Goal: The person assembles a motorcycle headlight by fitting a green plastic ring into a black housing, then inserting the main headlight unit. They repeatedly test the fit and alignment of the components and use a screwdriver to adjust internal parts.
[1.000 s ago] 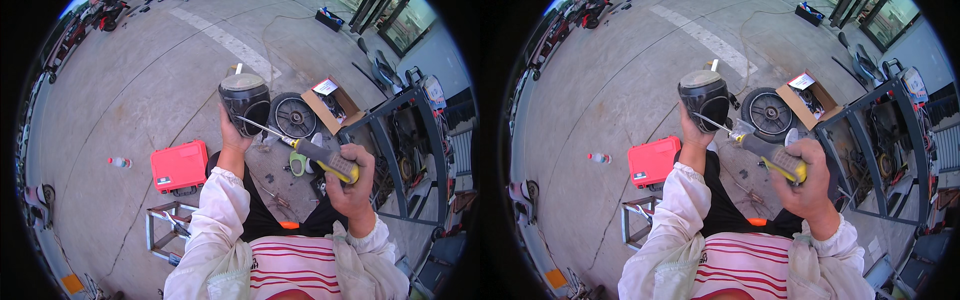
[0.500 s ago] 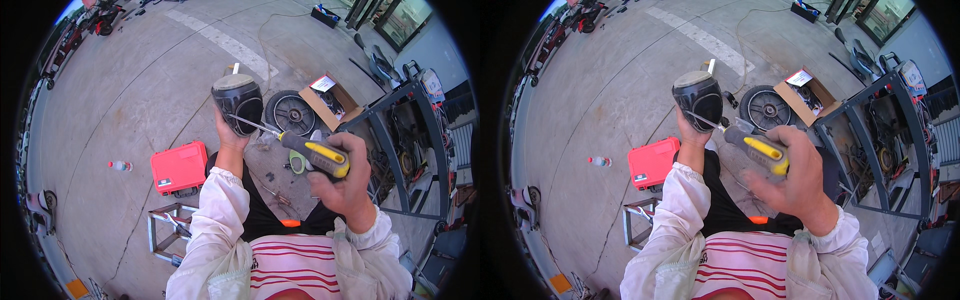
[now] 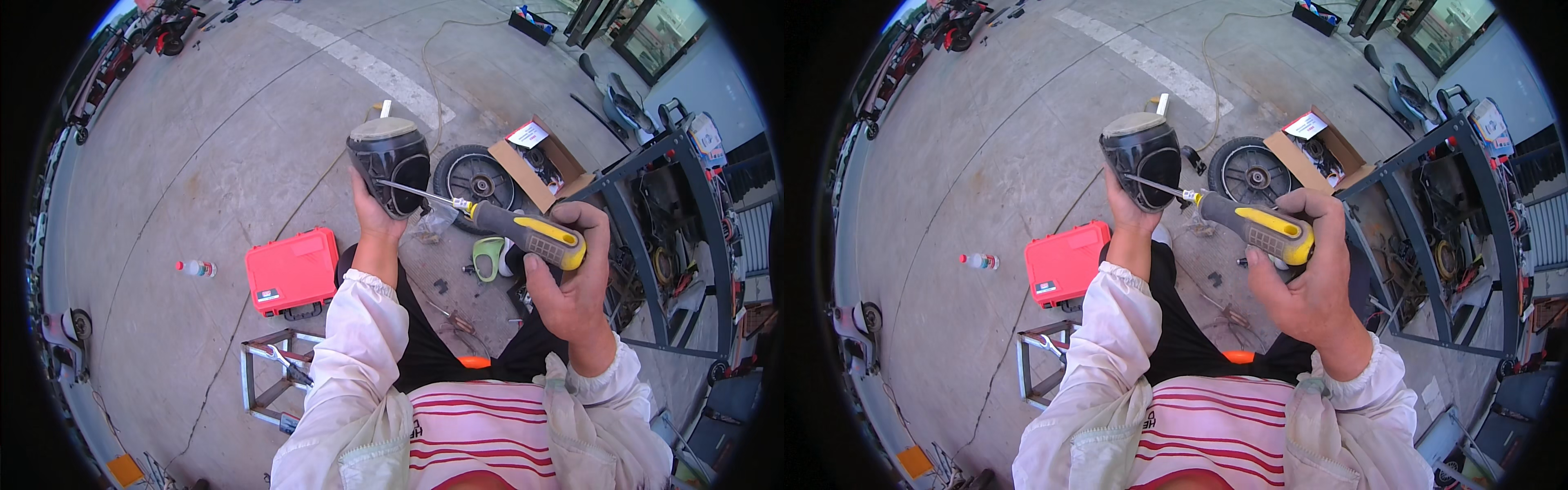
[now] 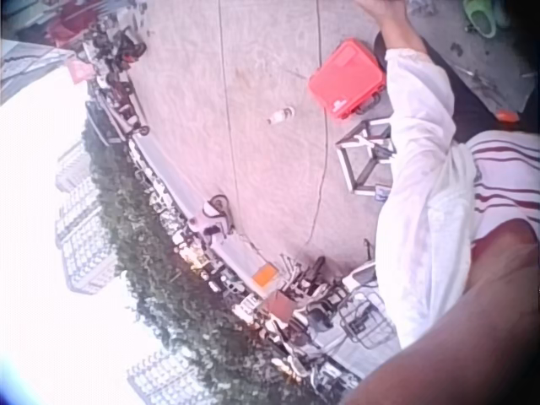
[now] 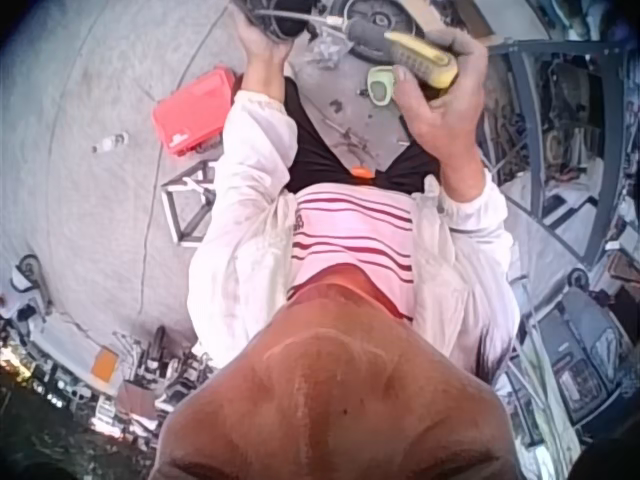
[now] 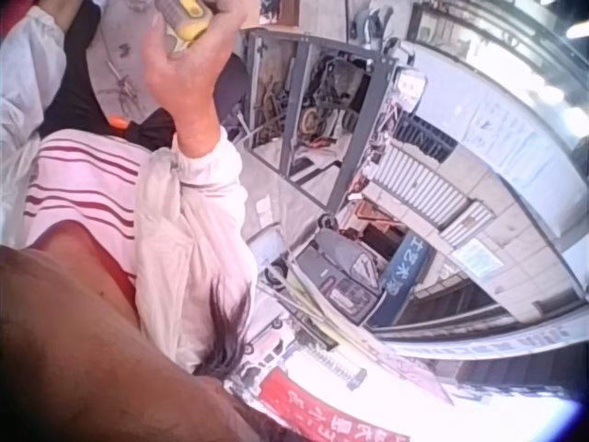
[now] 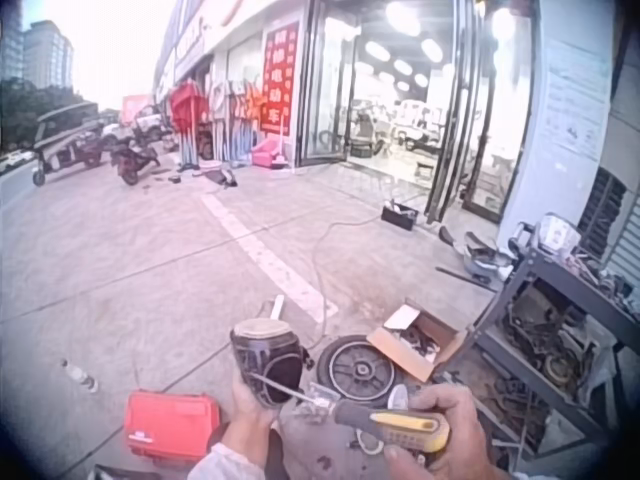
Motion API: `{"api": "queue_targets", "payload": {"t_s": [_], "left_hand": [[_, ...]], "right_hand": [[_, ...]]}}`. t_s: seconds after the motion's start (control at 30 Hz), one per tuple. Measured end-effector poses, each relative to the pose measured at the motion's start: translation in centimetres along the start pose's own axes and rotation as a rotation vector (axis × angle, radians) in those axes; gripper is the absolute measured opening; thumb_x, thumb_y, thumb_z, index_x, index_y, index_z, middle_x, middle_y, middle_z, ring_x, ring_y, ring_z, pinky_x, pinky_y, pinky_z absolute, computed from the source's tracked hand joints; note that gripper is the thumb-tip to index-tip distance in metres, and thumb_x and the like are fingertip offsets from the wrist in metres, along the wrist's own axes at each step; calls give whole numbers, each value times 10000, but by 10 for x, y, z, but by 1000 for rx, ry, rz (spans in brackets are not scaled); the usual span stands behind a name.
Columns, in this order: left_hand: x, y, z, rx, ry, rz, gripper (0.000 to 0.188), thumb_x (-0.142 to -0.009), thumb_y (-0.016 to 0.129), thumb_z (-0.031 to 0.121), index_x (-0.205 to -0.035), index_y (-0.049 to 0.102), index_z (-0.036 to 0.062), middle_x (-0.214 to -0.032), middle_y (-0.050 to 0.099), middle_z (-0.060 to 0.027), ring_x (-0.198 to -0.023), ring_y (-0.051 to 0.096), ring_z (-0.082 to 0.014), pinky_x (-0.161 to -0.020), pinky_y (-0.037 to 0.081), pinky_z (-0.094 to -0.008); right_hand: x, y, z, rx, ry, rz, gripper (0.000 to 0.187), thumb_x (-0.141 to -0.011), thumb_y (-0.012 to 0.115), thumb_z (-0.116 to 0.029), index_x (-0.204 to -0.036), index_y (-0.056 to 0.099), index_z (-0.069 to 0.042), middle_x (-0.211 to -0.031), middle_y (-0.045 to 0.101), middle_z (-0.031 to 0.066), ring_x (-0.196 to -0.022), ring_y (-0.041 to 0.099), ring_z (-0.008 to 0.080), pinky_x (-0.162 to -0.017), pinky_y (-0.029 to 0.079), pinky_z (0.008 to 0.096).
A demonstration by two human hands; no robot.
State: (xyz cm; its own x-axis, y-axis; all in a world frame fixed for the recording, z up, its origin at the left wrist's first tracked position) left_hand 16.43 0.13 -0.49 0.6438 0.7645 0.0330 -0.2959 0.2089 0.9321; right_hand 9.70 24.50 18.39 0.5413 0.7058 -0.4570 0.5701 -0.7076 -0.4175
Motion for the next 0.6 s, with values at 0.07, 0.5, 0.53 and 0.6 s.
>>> {"api": "queue_targets", "payload": {"t_s": [0.07,0.5,0.53,0.6], "left_hand": [[0,-4,0,-17,9,3,688,-1008,258,599,-1418,475,90,-1357,577,-148,-1207,589,-316,-1033,486,-455],[0,-2,-2,-24,-15,32,694,-1011,228,603,-1402,492,92,-1341,591,-146,-1194,595,-319,-1021,493,-456],[0,-1,-4,-18,-18,35,696,-1012,224,603,-1401,493,92,-1339,592,-146,-1193,596,-320,-1021,493,-458],[-1,-2,-3,-37,-21,-6,699,-1011,222,605,-1405,489,94,-1346,587,-148,-1198,592,-321,-1027,488,-461]], "right_hand": [[-2,-2,-2,-1,-10,-22,417,-827,708,-114,-1160,488,7,-1031,594,133,-897,599,157,-806,496,290],[0,-5,7,85,36,-33,421,-828,693,-111,-1176,489,9,-996,607,130,-843,636,180,-767,514,303],[-1,-3,10,54,-5,-6,416,-831,698,-117,-1172,495,6,-1002,615,136,-843,642,181,-765,516,303],[-2,-3,10,39,29,-14,412,-837,707,-132,-1171,504,-2,-1036,626,154,-858,652,184,-766,520,302]]}}
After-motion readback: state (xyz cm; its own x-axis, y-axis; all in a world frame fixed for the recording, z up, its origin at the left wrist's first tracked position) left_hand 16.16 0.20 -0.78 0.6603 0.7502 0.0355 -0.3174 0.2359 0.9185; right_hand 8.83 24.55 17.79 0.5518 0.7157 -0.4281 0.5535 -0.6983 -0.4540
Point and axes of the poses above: each hand's wrist, its own x-axis away from the middle knuckle, its own y-axis out of the palm, z = x × y, the point moved 2 cm from there along -x, towards the middle knuckle
